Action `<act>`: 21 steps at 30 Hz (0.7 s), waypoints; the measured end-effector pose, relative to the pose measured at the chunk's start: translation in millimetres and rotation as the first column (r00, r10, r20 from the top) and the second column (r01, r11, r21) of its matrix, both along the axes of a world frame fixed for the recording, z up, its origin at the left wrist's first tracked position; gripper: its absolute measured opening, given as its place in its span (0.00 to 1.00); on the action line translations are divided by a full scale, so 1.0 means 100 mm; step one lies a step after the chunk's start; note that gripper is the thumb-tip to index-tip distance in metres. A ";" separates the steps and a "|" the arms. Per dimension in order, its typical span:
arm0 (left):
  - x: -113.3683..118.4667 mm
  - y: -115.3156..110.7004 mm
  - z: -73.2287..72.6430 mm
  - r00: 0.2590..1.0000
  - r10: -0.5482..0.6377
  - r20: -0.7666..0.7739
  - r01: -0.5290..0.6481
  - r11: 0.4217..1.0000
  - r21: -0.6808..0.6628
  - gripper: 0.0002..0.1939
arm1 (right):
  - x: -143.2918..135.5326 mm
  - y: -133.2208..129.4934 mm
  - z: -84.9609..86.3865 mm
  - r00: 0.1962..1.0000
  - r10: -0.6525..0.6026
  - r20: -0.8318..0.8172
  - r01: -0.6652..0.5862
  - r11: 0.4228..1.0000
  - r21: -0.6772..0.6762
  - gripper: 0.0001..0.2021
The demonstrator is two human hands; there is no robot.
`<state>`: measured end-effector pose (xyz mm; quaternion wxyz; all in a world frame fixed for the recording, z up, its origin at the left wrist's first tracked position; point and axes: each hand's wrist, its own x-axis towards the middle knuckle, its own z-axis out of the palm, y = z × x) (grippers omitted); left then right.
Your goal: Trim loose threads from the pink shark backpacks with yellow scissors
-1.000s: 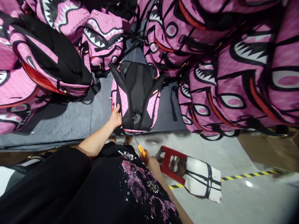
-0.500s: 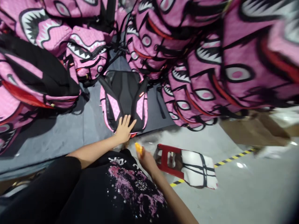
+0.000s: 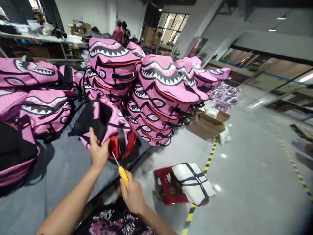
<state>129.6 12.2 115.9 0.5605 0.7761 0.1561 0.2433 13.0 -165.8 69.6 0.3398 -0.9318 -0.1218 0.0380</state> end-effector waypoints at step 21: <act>-0.65 0.35 -1.09 0.733 -0.224 -0.642 0.660 0.464 0.591 0.41 | 0.19 -1.04 -0.70 0.448 0.200 -0.871 0.493 0.757 0.428 0.23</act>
